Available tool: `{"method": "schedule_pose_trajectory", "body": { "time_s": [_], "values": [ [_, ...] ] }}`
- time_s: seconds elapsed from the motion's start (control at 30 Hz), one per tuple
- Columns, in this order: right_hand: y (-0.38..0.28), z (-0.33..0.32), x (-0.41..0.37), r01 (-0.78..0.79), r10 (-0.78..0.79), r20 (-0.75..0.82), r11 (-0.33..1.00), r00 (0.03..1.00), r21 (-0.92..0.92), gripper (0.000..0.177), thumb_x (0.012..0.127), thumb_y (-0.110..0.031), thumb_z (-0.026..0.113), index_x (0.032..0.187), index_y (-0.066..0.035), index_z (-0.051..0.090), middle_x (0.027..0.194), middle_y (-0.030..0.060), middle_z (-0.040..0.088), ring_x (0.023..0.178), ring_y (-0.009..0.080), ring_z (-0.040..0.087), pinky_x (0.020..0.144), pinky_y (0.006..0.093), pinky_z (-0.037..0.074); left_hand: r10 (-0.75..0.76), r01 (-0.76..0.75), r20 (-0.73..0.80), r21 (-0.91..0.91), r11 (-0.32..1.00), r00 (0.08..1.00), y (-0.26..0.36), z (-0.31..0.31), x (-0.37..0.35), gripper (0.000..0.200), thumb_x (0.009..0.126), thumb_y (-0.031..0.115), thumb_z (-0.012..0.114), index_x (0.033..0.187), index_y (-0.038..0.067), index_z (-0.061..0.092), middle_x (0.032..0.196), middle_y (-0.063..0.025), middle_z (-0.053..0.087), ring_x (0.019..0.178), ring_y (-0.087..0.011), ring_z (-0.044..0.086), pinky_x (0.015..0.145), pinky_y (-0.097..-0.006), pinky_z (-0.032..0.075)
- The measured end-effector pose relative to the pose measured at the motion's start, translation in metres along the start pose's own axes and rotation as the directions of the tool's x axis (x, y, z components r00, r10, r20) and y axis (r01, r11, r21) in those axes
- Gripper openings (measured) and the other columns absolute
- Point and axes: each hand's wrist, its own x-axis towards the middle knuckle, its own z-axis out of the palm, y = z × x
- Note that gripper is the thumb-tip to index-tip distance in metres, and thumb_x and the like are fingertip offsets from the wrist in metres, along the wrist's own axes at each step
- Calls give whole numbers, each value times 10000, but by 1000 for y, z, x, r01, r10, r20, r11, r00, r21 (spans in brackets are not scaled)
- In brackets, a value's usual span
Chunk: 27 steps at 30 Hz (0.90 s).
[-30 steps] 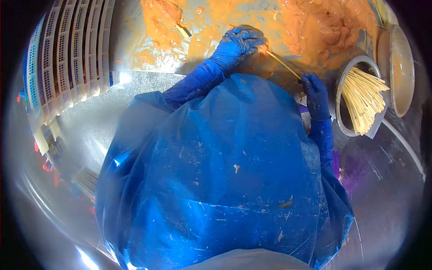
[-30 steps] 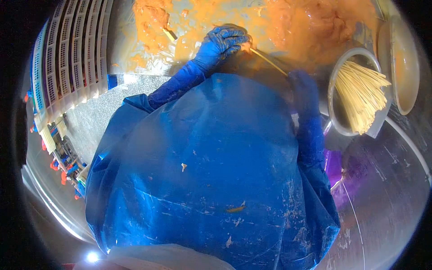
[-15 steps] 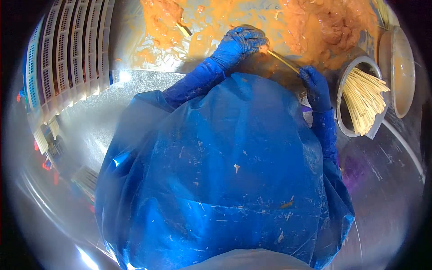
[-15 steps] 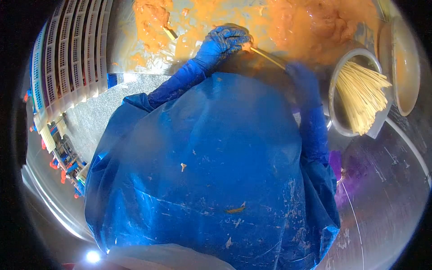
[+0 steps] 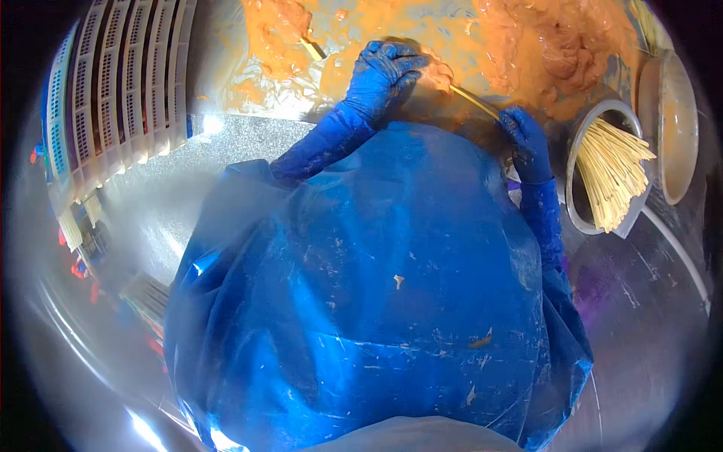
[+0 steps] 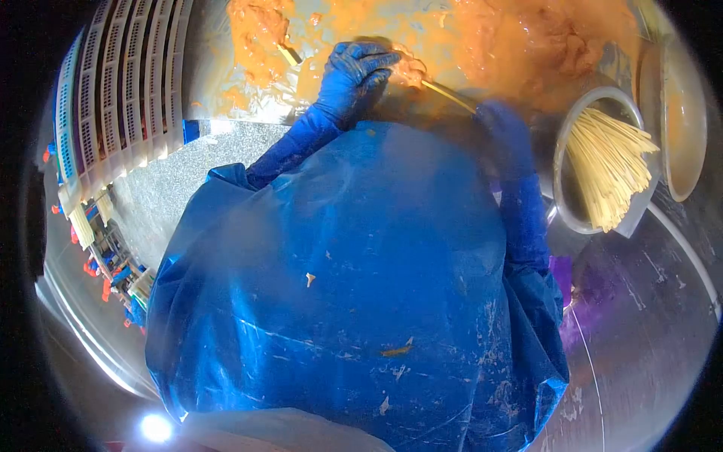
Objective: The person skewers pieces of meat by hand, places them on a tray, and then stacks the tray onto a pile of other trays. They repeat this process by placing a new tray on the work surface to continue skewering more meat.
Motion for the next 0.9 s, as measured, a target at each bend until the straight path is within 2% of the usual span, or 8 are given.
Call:
{"method": "schedule_pose_trajectory", "body": {
  "time_s": [0.03, 0.1, 0.33, 0.53, 0.7, 0.73, 0.8, 0.9],
  "values": [
    [0, -2, 1, -2, 2, 2, 1000, 1000, -2, 234, 932, -227, 571, 983, -9, 641, 913, 113, 614, 874, 233, 592, 800, 336, 465, 11, -11, 17, 6, 1000, 1000, 1, 0, 1, 303, 794, 185, 653, 1091, 211, 702, 1115, -59, 637, 1037, -299, 537, 936, -408, 431],
    [-2, -5, 6, -60, 53, 108, 996, 993, 60, 167, 935, -107, 589, 1034, 23, 622, 976, 66, 624, 900, 146, 592, 822, 289, 502, 20, -21, 33, 14, 1000, 999, 0, 0, 1, 306, 792, 183, 657, 1094, 213, 700, 1112, -61, 637, 1036, -298, 536, 933, -413, 431],
    [-7, 1, 8, -106, 92, 96, 982, 991, 157, 168, 937, -101, 589, 1046, 24, 615, 972, 59, 618, 901, 141, 591, 832, 288, 505, 30, -31, 48, 7, 1000, 998, -4, 5, 1, 323, 786, 176, 662, 1107, 195, 691, 1118, -67, 632, 1050, -301, 535, 942, -420, 433],
    [-33, 5, 13, -55, 51, 118, 998, 992, 32, 148, 932, -111, 581, 991, 22, 612, 935, 64, 614, 864, 138, 578, 805, 280, 473, 51, -50, 35, -2, 999, 998, -3, 6, 3, 295, 773, 180, 673, 1066, 199, 702, 1108, -69, 633, 1058, -315, 539, 938, -420, 453],
    [-29, 15, 11, -47, 58, 139, 995, 989, -84, 138, 922, -117, 583, 950, 14, 612, 875, 81, 614, 831, 156, 571, 764, 286, 454, 24, -24, 6, -16, 1000, 1000, 0, 0, 4, 323, 769, 182, 687, 1091, 177, 697, 1120, -87, 632, 1051, -312, 545, 933, -420, 444],
    [-33, 17, 7, -42, 53, 138, 996, 989, -83, 138, 922, -117, 583, 950, 14, 612, 875, 81, 614, 831, 156, 571, 764, 286, 454, -20, 18, -25, -71, 997, 999, 2, -4, 6, 308, 774, 182, 685, 1081, 169, 701, 1115, -91, 634, 1049, -316, 544, 935, -419, 442],
    [-40, 21, -2, -112, 117, 51, 989, 992, -94, 221, 930, -227, 563, 985, -21, 621, 897, 165, 618, 855, 283, 596, 772, 391, 457, -66, 59, -49, -129, 990, 997, -4, -7, 5, 294, 779, 182, 682, 1071, 160, 706, 1109, -95, 635, 1047, -321, 543, 938, -418, 439],
    [-40, 25, -3, -69, 70, 7, 994, 998, -87, 204, 923, -213, 566, 967, -20, 615, 872, 159, 601, 841, 287, 585, 765, 395, 449, -103, 93, -51, -163, 982, 993, -16, -2, -2, 269, 797, 177, 665, 1061, 148, 711, 1107, -107, 633, 1040, -332, 542, 938, -417, 434]
  ]
}}
